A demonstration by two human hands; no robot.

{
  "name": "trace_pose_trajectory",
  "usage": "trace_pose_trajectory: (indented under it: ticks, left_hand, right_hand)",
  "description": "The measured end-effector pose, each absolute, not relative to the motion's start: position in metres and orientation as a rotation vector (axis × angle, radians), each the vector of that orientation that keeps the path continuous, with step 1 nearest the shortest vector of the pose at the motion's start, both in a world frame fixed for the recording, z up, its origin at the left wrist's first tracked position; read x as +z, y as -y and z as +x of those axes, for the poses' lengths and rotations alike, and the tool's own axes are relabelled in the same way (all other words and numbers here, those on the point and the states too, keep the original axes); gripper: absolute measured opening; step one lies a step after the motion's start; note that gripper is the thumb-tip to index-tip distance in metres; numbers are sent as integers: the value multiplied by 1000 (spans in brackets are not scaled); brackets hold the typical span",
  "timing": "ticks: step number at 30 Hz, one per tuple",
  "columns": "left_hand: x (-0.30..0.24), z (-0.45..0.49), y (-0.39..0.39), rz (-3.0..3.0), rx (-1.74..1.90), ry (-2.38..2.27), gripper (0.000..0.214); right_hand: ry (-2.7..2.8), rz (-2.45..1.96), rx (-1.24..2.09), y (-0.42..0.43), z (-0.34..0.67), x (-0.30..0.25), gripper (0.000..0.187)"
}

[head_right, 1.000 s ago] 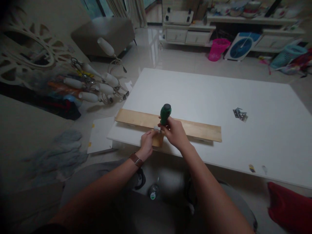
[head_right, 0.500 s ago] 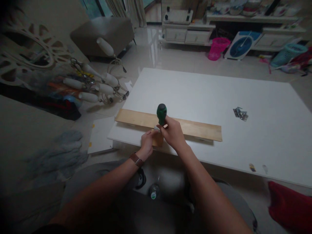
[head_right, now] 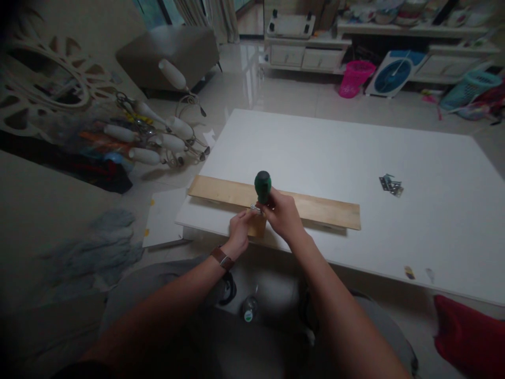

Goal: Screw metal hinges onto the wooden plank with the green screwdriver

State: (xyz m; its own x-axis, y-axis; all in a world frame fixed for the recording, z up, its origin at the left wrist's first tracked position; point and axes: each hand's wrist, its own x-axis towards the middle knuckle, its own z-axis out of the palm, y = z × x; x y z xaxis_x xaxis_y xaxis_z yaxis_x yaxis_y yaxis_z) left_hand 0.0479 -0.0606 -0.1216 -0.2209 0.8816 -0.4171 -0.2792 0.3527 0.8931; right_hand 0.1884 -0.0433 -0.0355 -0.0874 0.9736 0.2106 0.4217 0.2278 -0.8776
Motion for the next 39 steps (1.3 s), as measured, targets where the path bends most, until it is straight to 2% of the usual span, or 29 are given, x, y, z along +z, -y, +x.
trace_pose_trajectory:
  ticks: [8, 14, 19, 21, 28, 34, 39]
  left_hand:
    - [-123, 46, 60, 607, 1175, -1410, 21]
    - [-120, 48, 59, 596, 1215, -1386, 18]
    - [-124, 47, 59, 573, 1199, -1394, 19]
    - [-126, 47, 60, 570, 1196, -1392, 19]
    - [-122, 47, 61, 601, 1197, -1397, 19]
    - [-119, 48, 61, 587, 1187, -1405, 19]
    - [-118, 48, 61, 552, 1203, -1368, 21]
  right_hand:
    - [1705, -1378, 645, 43, 183, -40, 12]
    - [1594, -1291, 862, 42, 185, -37, 32]
    - [1632, -1186, 1026, 41, 191, -36, 42]
    - [1654, -1205, 1025, 41, 192, -36, 39]
    - [1718, -1288, 796, 43, 187, -33, 11]
    - [1726, -1298, 672, 42, 182, -35, 4]
    - [1678, -1289, 727, 41, 181, -40, 13]
